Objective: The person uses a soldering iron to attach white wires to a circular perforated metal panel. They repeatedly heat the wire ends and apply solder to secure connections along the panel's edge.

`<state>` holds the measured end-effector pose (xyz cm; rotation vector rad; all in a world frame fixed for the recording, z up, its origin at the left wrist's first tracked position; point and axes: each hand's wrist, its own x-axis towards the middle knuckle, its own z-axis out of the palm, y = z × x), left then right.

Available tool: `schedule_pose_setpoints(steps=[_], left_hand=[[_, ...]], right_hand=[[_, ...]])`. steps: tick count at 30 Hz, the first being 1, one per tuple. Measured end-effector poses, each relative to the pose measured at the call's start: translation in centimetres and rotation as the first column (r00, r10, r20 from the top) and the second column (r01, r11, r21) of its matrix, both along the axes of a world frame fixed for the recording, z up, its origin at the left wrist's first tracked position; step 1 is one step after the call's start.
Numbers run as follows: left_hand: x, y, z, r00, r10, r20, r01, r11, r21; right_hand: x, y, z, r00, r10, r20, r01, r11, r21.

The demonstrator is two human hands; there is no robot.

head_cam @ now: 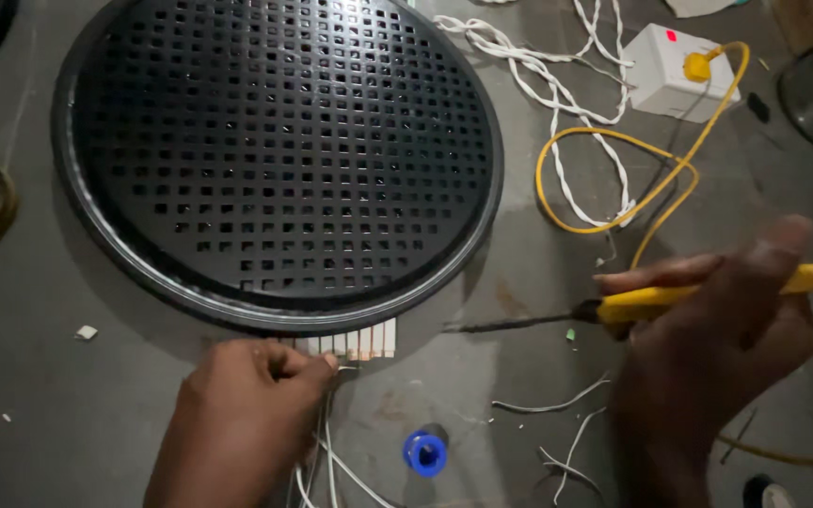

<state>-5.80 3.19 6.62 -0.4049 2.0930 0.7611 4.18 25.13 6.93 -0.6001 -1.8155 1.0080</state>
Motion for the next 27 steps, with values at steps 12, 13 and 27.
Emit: schedule_pose_setpoints(steps=[12,13,27], left_hand=[[0.1,-0.2,0.4,1.000,-0.005,-0.008,0.005,0.999,0.040],[0.0,-0.1,0.5,1.000,-0.003,-0.001,0.003,1.000,0.026],[-0.1,0.0,1.1,0.998,0.010,0.055,-0.011,1.000,0.015]], right_hand=[[-2.7,-7.0,0.9,0.994,0.061,0.087,-0.050,0.991,-0.127],[-2.8,-7.0,0.8,0.995,0.071,0.076,-0.061,0.990,-0.128],[-3.0,-7.1,0.1,0.984,0.108,0.139,-0.090,0.988,-0.127]])
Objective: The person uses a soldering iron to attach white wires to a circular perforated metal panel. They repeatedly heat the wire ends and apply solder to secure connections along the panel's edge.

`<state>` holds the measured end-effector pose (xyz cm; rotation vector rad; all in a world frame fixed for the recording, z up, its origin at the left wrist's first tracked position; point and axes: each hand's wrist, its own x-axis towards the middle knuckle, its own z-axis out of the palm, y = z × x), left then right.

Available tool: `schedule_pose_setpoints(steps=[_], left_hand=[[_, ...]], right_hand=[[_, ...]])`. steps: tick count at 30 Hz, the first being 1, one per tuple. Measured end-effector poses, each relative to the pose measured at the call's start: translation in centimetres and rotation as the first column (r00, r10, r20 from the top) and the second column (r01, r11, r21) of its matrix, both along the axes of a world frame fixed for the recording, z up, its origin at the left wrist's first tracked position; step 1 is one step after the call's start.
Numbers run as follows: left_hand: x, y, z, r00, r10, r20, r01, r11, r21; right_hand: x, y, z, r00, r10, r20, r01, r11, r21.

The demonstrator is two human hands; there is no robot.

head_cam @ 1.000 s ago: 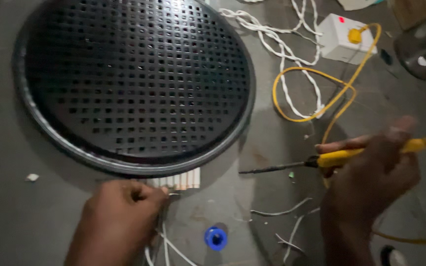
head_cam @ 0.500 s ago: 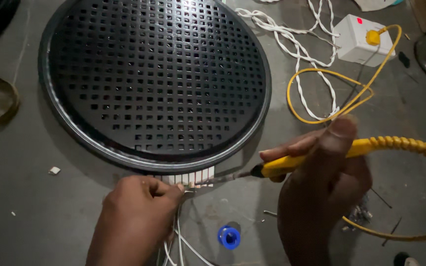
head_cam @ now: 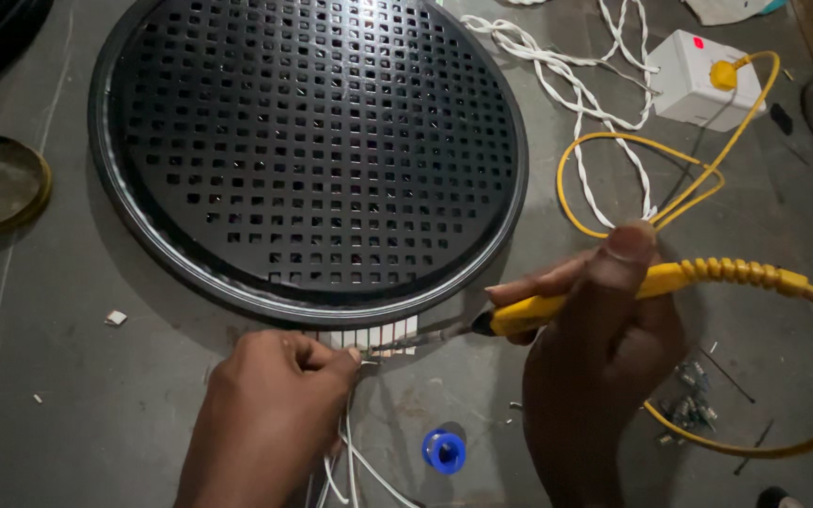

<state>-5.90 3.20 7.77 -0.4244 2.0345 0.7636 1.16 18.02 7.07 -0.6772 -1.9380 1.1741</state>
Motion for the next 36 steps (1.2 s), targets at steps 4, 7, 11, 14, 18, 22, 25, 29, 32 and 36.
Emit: schedule_pose_setpoints(steps=[4,7,11,14,18,22,25,29,32,36], left_hand=[[-0.04,0.06,0.22,1.000,-0.021,-0.011,0.021,0.999,-0.026],[0.01,0.09,0.24,1.000,-0.020,-0.019,0.020,0.999,-0.034],[0.03,0.01,0.17,0.999,-0.039,-0.023,0.038,0.999,-0.025],[0.03,0.00,0.13,0.999,-0.031,-0.022,0.031,0.999,-0.019],[-0.06,-0.05,0.13,0.998,-0.058,-0.021,0.057,0.998,-0.040],[-0.07,-0.02,0.12,0.998,-0.052,-0.018,0.051,0.998,-0.036],[-0.12,-0.05,0.10,0.999,-0.041,-0.017,0.041,0.999,-0.025],[-0.17,-0.02,0.08,0.999,-0.043,0.009,0.043,0.999,-0.018],[-0.13,-0.06,0.13,0.999,-0.046,-0.001,0.046,0.999,-0.021],[-0.09,-0.09,0.21,0.999,-0.032,-0.007,0.032,0.999,-0.006]], right_hand=[[0.06,-0.06,-0.11,1.000,0.014,0.002,-0.014,1.000,0.003],[0.14,-0.06,-0.14,1.000,0.030,0.001,-0.030,0.999,0.022],[0.18,0.00,-0.17,0.999,0.037,0.016,-0.037,0.999,0.032],[0.14,0.10,-0.16,0.998,0.066,-0.024,-0.063,0.992,0.107],[0.27,0.27,0.03,0.999,0.033,-0.002,-0.033,0.995,0.098],[0.36,0.32,0.11,0.999,0.032,0.012,-0.033,0.993,0.111],[0.27,0.46,0.07,0.999,0.028,0.038,-0.031,0.994,0.101],[0.22,0.22,-0.21,0.999,0.035,-0.015,-0.035,0.998,0.049],[0.23,0.09,-0.27,0.998,0.056,-0.019,-0.054,0.995,0.089],[0.29,0.04,-0.16,0.999,0.047,0.001,-0.047,0.996,0.076]])
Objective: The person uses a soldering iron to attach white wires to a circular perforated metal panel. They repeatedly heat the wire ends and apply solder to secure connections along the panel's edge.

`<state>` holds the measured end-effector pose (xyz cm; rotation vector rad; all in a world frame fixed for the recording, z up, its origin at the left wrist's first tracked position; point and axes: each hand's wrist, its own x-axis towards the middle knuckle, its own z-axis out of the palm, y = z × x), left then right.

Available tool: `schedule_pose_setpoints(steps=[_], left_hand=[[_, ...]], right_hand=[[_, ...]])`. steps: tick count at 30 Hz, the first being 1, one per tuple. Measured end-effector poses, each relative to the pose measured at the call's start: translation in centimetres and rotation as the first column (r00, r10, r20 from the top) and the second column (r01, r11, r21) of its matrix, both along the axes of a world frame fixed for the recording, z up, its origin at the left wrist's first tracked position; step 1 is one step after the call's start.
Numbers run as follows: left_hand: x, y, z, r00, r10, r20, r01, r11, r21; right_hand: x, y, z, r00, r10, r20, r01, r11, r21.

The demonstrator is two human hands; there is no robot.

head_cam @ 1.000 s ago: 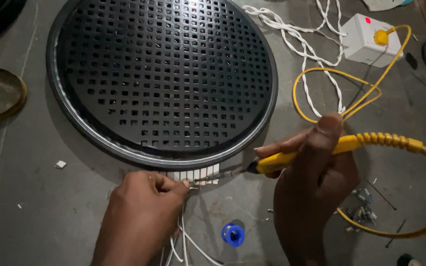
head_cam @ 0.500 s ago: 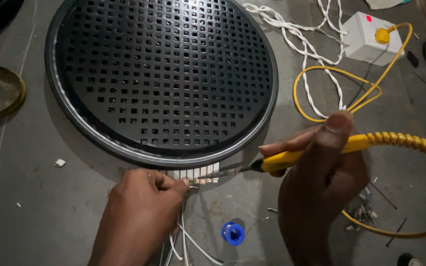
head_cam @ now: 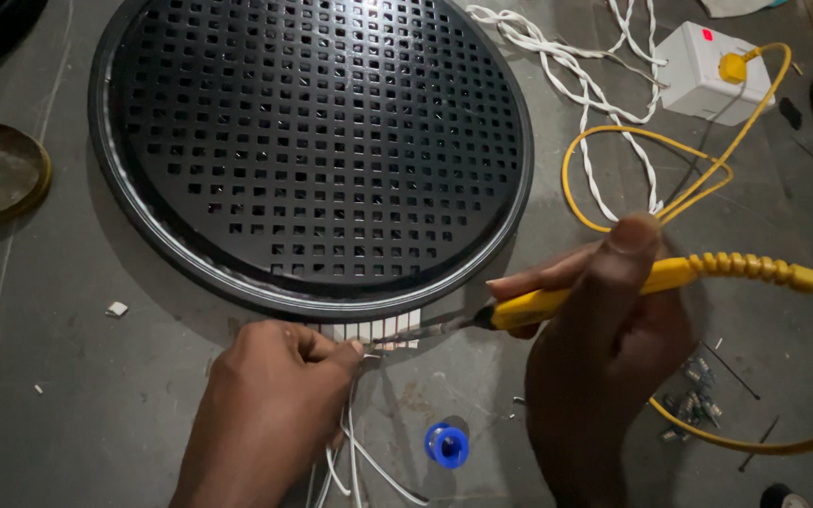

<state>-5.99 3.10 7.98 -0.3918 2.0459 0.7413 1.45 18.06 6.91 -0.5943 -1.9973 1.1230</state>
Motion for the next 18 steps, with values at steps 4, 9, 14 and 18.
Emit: schedule_pose_setpoints(steps=[4,9,14,18], left_hand=[[-0.17,0.09,0.00,1.000,-0.021,0.017,0.022,1.000,-0.022],[-0.10,0.08,-0.08,1.000,-0.025,0.006,0.025,0.999,-0.028],[-0.15,0.02,-0.21,1.000,-0.022,0.005,0.022,0.999,-0.030],[-0.26,0.07,-0.23,0.998,-0.054,0.038,0.056,0.997,-0.047]], right_hand=[[0.07,-0.15,-0.02,1.000,0.006,-0.002,-0.006,0.999,0.040],[0.21,-0.48,-0.29,0.998,0.039,-0.047,-0.037,0.998,0.041],[0.44,-0.41,-0.07,0.997,0.058,-0.060,-0.050,0.991,0.127],[0.47,-0.34,0.09,0.999,0.031,-0.041,-0.026,0.993,0.113]])
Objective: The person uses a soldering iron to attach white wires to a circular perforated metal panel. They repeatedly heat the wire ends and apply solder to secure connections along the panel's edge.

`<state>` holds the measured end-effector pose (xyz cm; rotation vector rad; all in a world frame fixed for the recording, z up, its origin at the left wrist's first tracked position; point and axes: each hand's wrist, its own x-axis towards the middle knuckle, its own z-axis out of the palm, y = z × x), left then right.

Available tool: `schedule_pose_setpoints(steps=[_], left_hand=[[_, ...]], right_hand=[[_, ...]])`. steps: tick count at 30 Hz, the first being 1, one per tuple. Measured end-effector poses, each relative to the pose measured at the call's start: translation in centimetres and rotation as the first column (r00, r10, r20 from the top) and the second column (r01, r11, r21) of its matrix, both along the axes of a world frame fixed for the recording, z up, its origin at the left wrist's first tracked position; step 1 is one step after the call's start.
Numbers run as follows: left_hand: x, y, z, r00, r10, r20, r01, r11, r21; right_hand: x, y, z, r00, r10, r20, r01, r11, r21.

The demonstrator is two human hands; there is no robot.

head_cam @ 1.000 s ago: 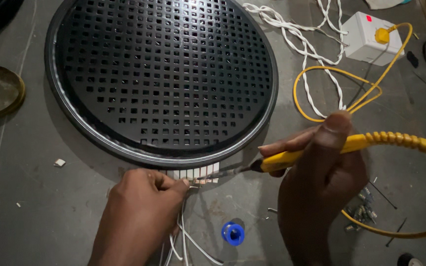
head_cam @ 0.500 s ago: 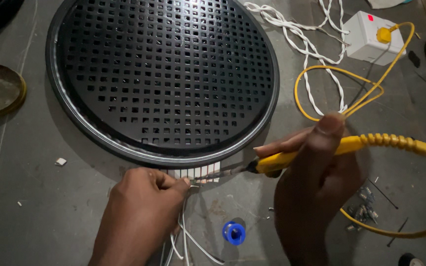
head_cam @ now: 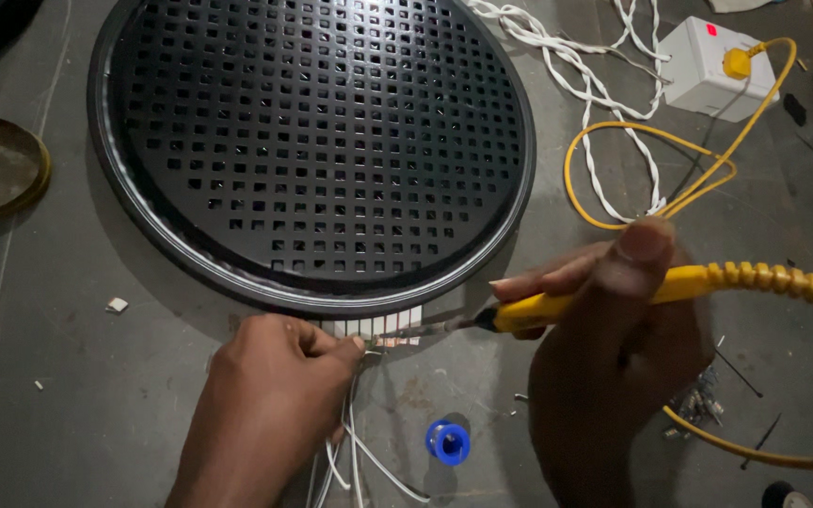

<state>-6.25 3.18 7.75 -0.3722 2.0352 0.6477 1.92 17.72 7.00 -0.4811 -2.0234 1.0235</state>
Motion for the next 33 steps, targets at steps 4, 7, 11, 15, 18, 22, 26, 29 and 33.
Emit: schedule_pose_setpoints(steps=[4,7,11,15,18,22,26,29,33], left_hand=[[0.1,0.0,0.1,0.999,0.038,-0.035,-0.037,0.999,0.024],[0.0,0.1,0.1,0.999,0.037,-0.008,-0.037,0.999,0.010],[-0.1,0.1,0.1,1.000,0.010,0.010,-0.010,1.000,0.002],[0.0,0.1,0.1,1.000,-0.002,-0.003,0.002,1.000,-0.008],[0.0,0.1,0.2,1.000,0.005,-0.021,-0.005,1.000,-0.014],[0.3,-0.1,0.0,0.996,0.019,-0.091,-0.016,0.999,0.040],[0.4,-0.1,-0.4,0.994,0.060,-0.092,-0.055,0.997,0.053],[0.5,-0.2,-0.7,0.993,0.063,-0.100,-0.056,0.996,0.068],[0.8,-0.2,-1.0,0.994,0.080,-0.077,-0.076,0.995,0.058]], right_hand=[[0.0,0.0,0.0,1.000,0.016,-0.009,-0.016,1.000,-0.019],[-0.1,0.0,-0.1,0.999,0.030,-0.013,-0.031,0.999,-0.028],[0.0,-0.1,0.0,1.000,0.030,0.005,-0.030,0.999,0.013],[0.0,-0.1,0.0,1.000,0.001,0.015,-0.001,1.000,0.002],[0.0,0.0,0.1,1.000,0.005,-0.008,-0.005,1.000,0.004],[0.0,0.1,0.2,1.000,-0.030,0.004,0.030,1.000,0.008],[0.0,0.1,0.4,0.998,-0.053,0.028,0.053,0.999,0.001],[0.0,0.1,0.5,0.998,-0.057,0.022,0.056,0.998,0.026],[0.2,0.3,0.6,0.998,-0.066,0.020,0.066,0.998,-0.004]])
